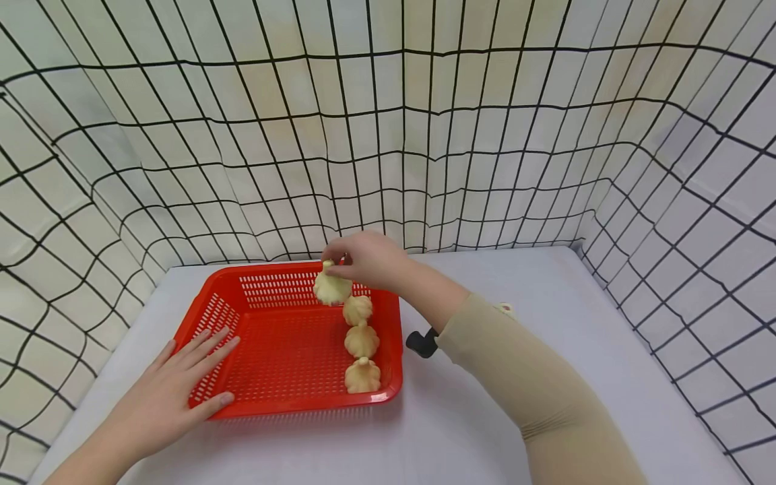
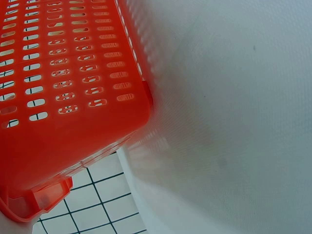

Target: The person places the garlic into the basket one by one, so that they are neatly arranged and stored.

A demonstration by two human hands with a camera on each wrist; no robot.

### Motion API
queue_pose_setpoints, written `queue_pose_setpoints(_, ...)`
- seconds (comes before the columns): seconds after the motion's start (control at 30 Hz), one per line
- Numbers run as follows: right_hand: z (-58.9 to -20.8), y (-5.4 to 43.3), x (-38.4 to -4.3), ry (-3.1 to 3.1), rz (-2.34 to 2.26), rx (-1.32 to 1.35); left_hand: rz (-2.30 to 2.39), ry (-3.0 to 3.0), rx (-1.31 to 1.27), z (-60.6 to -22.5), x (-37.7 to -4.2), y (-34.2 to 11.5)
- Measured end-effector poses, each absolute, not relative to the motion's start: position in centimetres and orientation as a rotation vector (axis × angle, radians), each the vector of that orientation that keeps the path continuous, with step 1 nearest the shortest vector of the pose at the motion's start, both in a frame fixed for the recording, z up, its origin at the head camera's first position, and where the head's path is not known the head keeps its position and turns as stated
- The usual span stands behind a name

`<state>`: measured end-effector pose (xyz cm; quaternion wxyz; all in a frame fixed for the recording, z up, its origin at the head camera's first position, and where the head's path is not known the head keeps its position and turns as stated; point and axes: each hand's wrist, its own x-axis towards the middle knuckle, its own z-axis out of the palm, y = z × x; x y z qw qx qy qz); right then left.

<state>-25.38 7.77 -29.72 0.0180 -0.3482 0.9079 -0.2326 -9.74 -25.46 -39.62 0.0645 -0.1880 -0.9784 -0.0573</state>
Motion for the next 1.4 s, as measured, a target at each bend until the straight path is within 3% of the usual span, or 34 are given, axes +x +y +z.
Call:
queue_pose_setpoints(0.63,-32.8,1.9,-28.2,2.737,-0.341,-1.179,-0.145,-2.974,-0.546,-39.7,-9.8,-25.4)
queue_pose_setpoints(1.4,-35.3,0.7,-28.8,2.691,-0.02,-1.085,-0.148,-2.96,-0.552,-39.7,-9.8,-25.4)
